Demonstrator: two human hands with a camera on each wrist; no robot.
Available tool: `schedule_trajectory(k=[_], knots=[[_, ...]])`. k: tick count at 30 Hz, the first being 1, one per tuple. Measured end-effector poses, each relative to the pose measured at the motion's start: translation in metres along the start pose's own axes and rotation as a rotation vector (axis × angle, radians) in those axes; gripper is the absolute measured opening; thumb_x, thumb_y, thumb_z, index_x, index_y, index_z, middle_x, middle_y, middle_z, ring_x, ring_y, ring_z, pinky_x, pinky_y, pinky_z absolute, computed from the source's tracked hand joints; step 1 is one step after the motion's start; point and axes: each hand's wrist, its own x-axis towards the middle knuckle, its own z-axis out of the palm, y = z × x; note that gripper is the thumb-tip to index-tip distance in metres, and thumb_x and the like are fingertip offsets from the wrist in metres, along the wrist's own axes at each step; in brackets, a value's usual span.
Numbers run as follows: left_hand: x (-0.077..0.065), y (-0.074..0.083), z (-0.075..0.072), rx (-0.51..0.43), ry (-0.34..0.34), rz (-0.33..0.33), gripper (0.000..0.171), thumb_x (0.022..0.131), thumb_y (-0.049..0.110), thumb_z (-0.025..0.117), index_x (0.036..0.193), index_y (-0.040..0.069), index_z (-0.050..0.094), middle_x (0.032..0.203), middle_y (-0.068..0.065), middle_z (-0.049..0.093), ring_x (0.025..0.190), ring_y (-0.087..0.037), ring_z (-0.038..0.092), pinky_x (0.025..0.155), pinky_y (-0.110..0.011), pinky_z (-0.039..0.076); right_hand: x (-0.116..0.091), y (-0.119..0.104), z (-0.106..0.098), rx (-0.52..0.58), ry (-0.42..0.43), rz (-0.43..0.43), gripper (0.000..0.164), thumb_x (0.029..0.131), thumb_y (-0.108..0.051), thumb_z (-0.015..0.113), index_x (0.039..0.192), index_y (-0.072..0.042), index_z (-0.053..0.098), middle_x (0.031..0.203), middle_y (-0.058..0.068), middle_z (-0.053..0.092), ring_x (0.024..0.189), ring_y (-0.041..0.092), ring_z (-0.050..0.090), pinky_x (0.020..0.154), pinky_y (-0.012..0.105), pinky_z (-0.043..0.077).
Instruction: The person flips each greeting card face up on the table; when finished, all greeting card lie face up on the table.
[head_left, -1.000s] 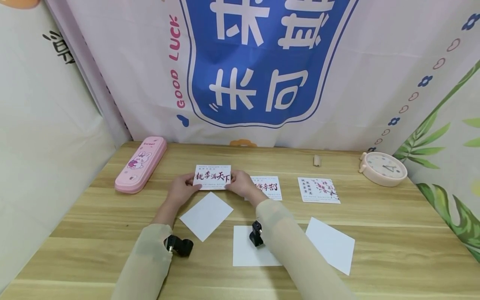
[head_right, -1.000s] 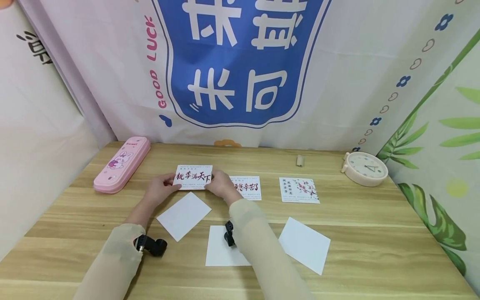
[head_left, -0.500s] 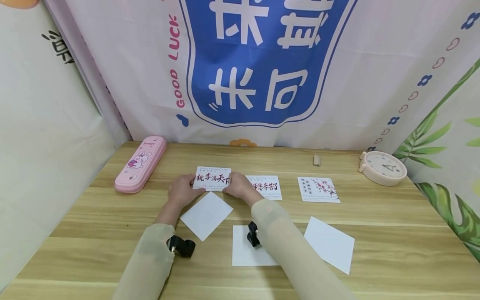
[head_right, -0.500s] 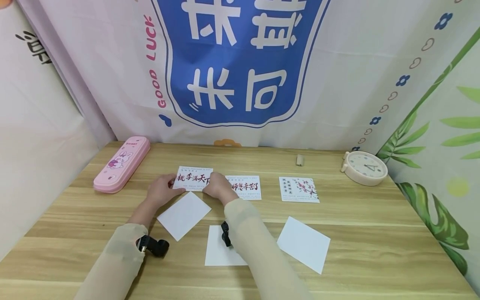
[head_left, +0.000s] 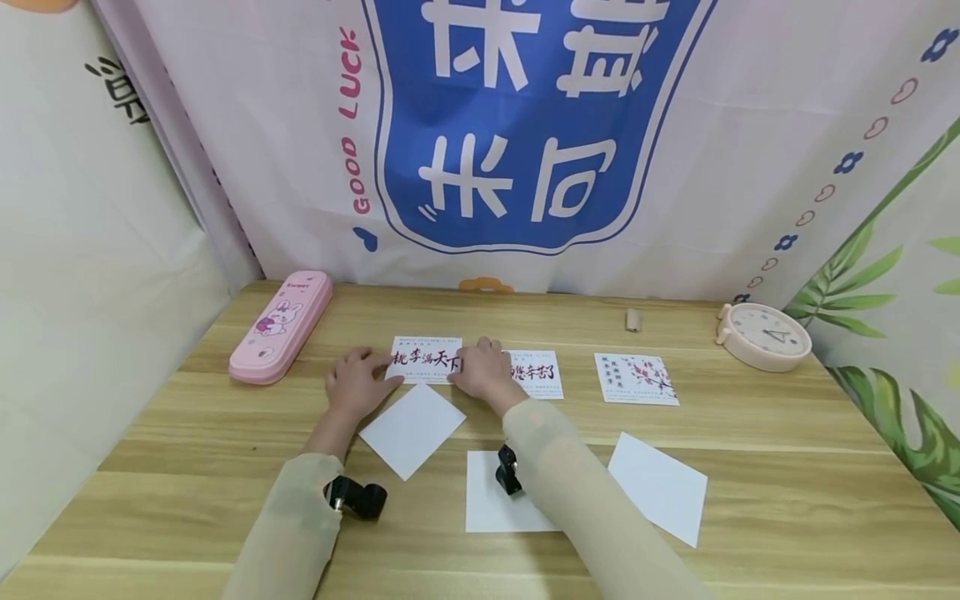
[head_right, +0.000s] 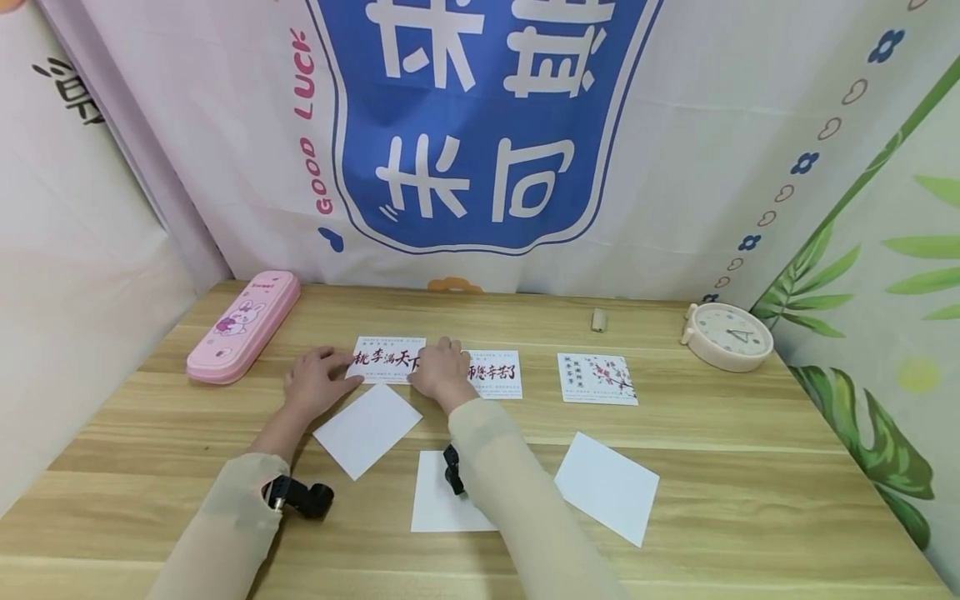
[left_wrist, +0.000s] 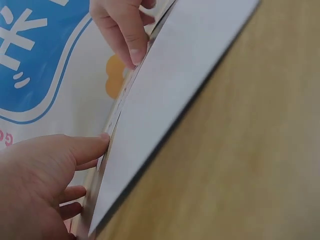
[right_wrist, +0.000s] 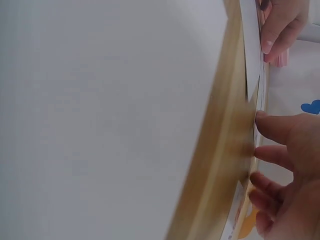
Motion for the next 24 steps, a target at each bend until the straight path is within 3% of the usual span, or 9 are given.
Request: schedule_trajectory(k=[4, 10, 24], knots=[[-0.002, -0.002, -0.001, -0.017, -0.022, 0.019, 0.045, 0.078, 0.033, 0.061, 0.115, 0.008, 0.056, 0.13, -0.024, 0.029, 0.116, -0.044, 0.021, 0.091, -0.058, 0.009, -0.005, 0.003, -0.002, -0.029, 0.0, 0.001, 0.047, 0.076, -0.045, 0.059, 0.117, -0.023, 0.054, 0.111, 0.008, 0.041, 0.102, 0.024, 0.03, 0.079, 0.038, 0.026], [-0.006, -0.006, -0.001, -0.002, -0.073, 0.045, 0.056, 0.076, 0.038, 0.061, 0.121, 0.006, 0.05, 0.133, -0.024, 0.025, 0.12, -0.041, 0.017, 0.092, -0.058, 0.006, -0.009, 0.005, -0.002, -0.025, -0.013, -0.015, 0.053, 0.075, -0.05, 0.058, 0.121, -0.024, 0.051, 0.122, 0.013, 0.035, 0.111, 0.029, 0.024, 0.082, 0.043, 0.023], [-0.021, -0.01, -0.004, -0.037, -0.066, 0.115, 0.05, 0.074, 0.034, 0.064, 0.115, 0.007, 0.055, 0.13, -0.027, 0.029, 0.118, -0.043, 0.022, 0.091, -0.06, 0.003, -0.022, 0.01, -0.001, 0.049, -0.054, -0.048, 0.054, 0.074, -0.048, 0.06, 0.121, -0.024, 0.05, 0.135, 0.016, 0.024, 0.122, 0.034, 0.011, 0.091, 0.053, 0.015]])
